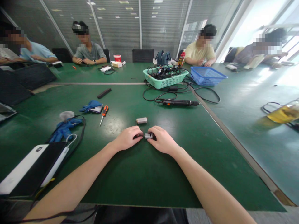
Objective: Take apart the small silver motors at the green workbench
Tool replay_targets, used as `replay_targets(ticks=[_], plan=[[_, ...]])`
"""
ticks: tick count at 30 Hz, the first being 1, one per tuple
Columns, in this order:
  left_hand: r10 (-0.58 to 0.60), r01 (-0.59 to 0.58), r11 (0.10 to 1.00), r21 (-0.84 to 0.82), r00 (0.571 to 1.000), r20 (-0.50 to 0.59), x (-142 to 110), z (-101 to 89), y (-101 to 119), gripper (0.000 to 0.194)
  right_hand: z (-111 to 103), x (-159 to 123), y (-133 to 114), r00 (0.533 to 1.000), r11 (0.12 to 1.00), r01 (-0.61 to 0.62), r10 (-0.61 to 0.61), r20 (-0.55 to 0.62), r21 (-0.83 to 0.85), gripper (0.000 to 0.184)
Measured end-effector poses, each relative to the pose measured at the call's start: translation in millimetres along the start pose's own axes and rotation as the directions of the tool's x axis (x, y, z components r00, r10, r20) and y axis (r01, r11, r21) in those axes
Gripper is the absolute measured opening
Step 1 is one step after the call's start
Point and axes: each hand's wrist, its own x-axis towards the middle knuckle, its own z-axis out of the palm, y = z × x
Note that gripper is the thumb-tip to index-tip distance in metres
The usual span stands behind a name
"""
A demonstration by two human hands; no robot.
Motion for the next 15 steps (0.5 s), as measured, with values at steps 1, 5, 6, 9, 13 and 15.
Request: replay_targets(ticks=[1,5,6,9,13,15], plan=[[-0.004,0.004,1.000,0.000,1.000,0.004,0.3,0.4,-0.1,0.012,0.5,0.2,-0.1,1.000,1.000,0.002,-0.002,0.003,-0.006,0.019],[0.000,0.000,1.000,-0.010,1.000,0.007,1.0,0.0,-0.2,0.011,2.4,0.4,-2.3,1.000,1.000,0.013,-0.013,0.026,-0.020,0.020],[0.005,-0.005,1.000,-0.013,1.000,0.007,1.1,-0.4,-0.3,0.010,2.8,0.3,-3.1,1.000,1.000,0.010,-0.009,0.028,-0.024,0.020],[0.006,-0.006,1.000,-0.007,1.000,0.002,0.7,-1.1,-1.0,0.010,4.4,0.4,-5.2,1.000,0.999,-0.007,0.007,0.015,-0.039,0.019],[-0.005,0.005,1.000,-0.002,1.000,0.003,0.0,-1.1,-1.9,0.010,6.8,1.8,-5.0,1.000,0.999,-0.014,0.014,0.004,-0.051,0.020],[0.000,0.000,1.000,-0.004,1.000,-0.001,0.0,-1.0,-1.8,0.010,7.2,2.4,-4.6,1.000,0.999,-0.014,0.014,0.005,-0.053,0.020]])
